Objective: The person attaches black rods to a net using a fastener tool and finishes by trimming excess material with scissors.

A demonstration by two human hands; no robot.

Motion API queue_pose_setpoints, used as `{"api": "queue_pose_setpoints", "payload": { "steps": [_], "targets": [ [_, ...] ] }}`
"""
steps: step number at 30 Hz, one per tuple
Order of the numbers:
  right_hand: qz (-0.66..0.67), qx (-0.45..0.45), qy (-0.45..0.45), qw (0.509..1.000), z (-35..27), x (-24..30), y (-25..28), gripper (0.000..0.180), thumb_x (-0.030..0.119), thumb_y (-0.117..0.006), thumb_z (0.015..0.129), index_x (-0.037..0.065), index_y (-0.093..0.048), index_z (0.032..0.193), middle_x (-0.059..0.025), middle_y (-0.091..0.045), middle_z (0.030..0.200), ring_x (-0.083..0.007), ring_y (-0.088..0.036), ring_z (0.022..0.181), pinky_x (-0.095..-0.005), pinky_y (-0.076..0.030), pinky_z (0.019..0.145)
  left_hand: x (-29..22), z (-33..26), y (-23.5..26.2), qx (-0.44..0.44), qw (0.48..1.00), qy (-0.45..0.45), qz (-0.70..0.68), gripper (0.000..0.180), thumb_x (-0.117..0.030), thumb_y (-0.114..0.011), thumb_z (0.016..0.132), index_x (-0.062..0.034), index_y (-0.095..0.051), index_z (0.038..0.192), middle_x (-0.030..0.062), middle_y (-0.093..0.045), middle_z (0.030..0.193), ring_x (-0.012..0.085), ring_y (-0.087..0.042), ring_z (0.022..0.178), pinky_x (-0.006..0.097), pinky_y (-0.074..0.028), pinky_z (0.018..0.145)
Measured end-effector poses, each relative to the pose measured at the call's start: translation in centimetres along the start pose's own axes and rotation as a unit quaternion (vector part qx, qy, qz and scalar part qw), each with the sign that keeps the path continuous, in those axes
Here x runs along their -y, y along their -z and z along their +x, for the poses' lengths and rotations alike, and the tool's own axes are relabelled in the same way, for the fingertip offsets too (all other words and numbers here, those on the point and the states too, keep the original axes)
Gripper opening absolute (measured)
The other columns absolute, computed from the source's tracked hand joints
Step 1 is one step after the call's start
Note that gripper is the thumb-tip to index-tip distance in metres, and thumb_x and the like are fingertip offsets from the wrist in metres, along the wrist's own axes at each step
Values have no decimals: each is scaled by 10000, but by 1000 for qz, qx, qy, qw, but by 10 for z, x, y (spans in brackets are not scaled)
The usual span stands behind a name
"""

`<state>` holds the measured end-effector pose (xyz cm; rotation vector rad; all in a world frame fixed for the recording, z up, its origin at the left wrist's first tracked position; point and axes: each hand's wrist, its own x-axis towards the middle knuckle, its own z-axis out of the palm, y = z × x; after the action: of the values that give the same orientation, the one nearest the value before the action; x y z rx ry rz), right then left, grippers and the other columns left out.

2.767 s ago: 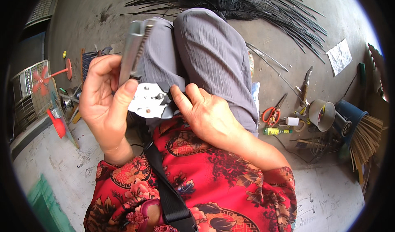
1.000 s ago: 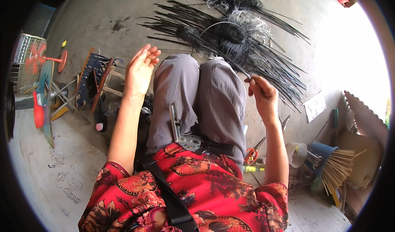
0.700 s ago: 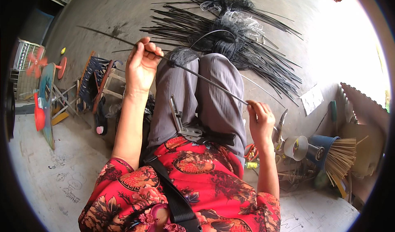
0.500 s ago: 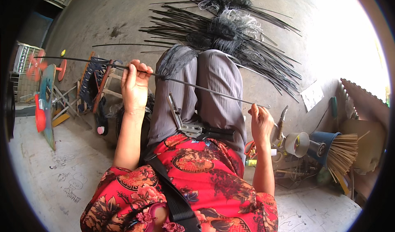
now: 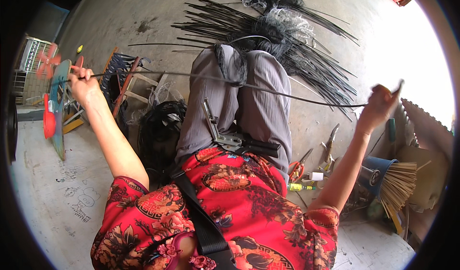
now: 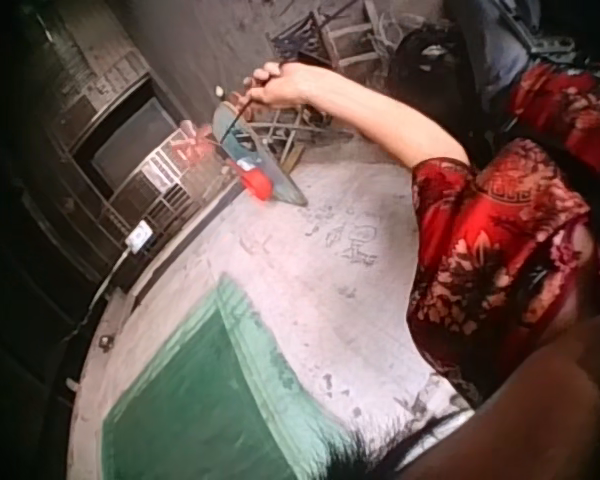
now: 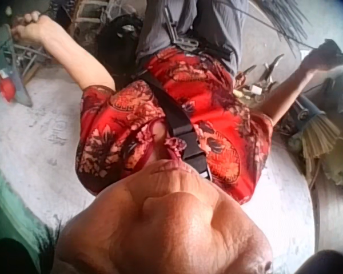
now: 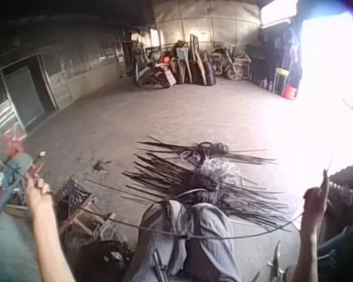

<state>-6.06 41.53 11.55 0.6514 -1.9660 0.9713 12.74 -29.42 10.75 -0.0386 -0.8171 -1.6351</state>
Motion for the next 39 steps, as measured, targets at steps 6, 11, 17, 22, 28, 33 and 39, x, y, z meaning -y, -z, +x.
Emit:
{"api": "queue_pose_setpoints", "payload": {
  "steps": [6, 11, 17, 22, 28, 33, 39],
  "targets": [
    [-140, 77, 186, 970, -14, 35, -62, 594, 9, -728, 934, 262, -726, 1472, -28, -715, 1004, -241, -724, 901, -396, -591, 740, 28, -169, -169, 397, 712, -350, 462, 371, -59, -628, 1118, -102, -713, 1475, 94, -776, 1093, 201, -718, 819, 338, -578, 718],
    [-153, 117, 226, 955, -14, 45, -76, 605, 44, -735, 901, 257, -731, 1468, -3, -672, 968, -224, -690, 898, -393, -578, 762, 26, -228, -191, 516, 662, -241, 487, 349, -76, -744, 1044, -152, -802, 1380, 76, -780, 1036, 253, -760, 838, 379, -611, 743],
    [-146, 125, 239, 952, -10, 62, -85, 535, 118, -744, 888, 248, -748, 1408, 9, -588, 875, -215, -641, 817, -403, -540, 699, 38, -244, -198, 524, 646, -284, 477, 361, -305, -842, 966, -230, -831, 1319, -10, -707, 882, 235, -669, 661, 388, -540, 625],
    [-121, 108, 248, 955, -8, 78, -87, 418, 158, -786, 937, 232, -749, 1347, -1, -567, 835, -218, -630, 763, -402, -520, 641, 43, -239, -199, 494, 643, -330, 483, 397, -241, -849, 943, -245, -826, 1339, -1, -702, 828, 235, -662, 656, 375, -527, 620],
    [-121, 112, 271, 948, -4, 81, -86, 348, 167, -796, 955, 211, -738, 1296, 6, -582, 844, -210, -627, 758, -393, -522, 634, 38, -232, -204, 539, 624, -320, 467, 412, -18, -783, 968, -188, -818, 1341, 60, -782, 942, 280, -686, 707, 411, -539, 662],
    [-121, 128, 266, 948, -7, 86, -90, 284, 169, -793, 962, 200, -740, 1239, 18, -591, 865, -197, -639, 779, -378, -534, 648, 35, -240, -206, 546, 672, -275, 418, 288, -67, -812, 969, -131, -829, 1249, 71, -800, 940, 288, -707, 705, 408, -550, 699],
    [-119, 132, 273, 945, -6, 95, -93, 313, 202, -801, 960, 203, -744, 1267, 21, -600, 869, -192, -648, 795, -373, -542, 666, 33, -244, -203, 522, 697, -197, 450, 174, -138, -849, 991, -60, -842, 1146, 96, -798, 901, 197, -673, 667, 312, -527, 675]
  ]
}}
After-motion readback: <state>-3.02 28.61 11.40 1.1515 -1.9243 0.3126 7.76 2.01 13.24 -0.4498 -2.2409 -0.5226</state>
